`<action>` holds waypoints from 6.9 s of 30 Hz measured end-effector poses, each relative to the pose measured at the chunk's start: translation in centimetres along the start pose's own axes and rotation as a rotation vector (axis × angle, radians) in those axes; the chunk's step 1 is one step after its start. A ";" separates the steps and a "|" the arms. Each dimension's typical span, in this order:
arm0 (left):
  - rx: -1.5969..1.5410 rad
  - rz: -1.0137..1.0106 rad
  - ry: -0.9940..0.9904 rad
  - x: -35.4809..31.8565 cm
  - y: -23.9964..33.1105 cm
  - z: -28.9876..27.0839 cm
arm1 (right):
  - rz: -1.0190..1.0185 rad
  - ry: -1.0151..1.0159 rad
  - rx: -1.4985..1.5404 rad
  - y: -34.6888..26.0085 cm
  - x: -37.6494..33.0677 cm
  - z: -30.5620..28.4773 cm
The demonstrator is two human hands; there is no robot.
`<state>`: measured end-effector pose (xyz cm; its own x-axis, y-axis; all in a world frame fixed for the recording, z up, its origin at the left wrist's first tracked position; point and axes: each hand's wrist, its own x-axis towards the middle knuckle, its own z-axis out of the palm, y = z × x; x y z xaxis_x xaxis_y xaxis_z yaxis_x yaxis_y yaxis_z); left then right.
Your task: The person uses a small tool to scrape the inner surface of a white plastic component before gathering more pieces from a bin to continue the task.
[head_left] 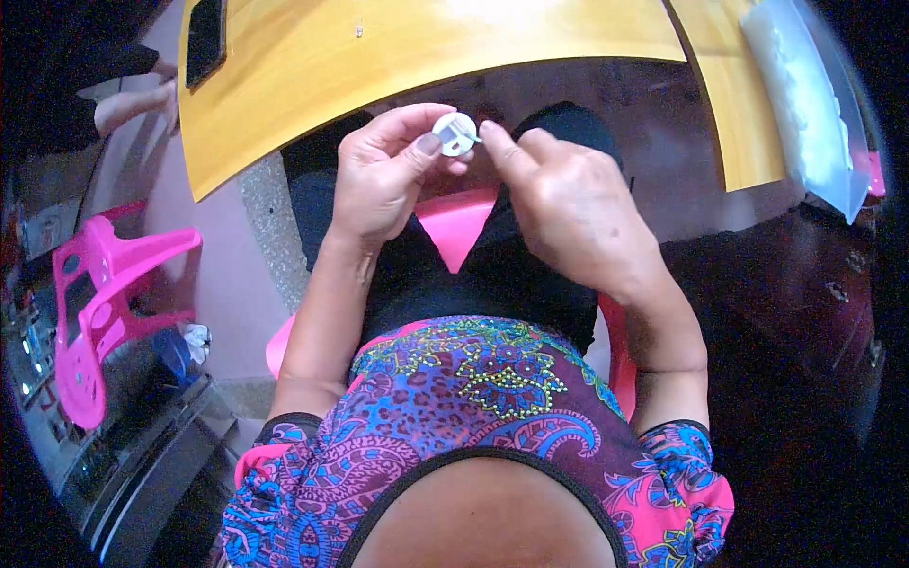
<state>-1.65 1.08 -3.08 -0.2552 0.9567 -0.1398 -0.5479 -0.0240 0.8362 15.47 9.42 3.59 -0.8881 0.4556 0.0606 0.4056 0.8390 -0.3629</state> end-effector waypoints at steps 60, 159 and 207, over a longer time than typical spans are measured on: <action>-0.034 0.046 0.002 -0.6 0.6 1.3 | 0.083 -0.027 0.105 -0.8 -0.5 -0.5; 1.627 0.882 0.225 18.9 11.7 -5.6 | 0.111 0.024 0.256 1.6 0.5 -0.6; -0.201 -0.103 -0.147 0.2 1.0 2.4 | 0.239 0.270 0.719 1.2 0.5 0.2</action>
<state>-0.31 1.95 -1.03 -0.0794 0.9887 -0.1272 -0.7160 0.0322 0.6973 15.42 10.58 3.04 -0.6750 0.7317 0.0951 0.2575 0.3544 -0.8989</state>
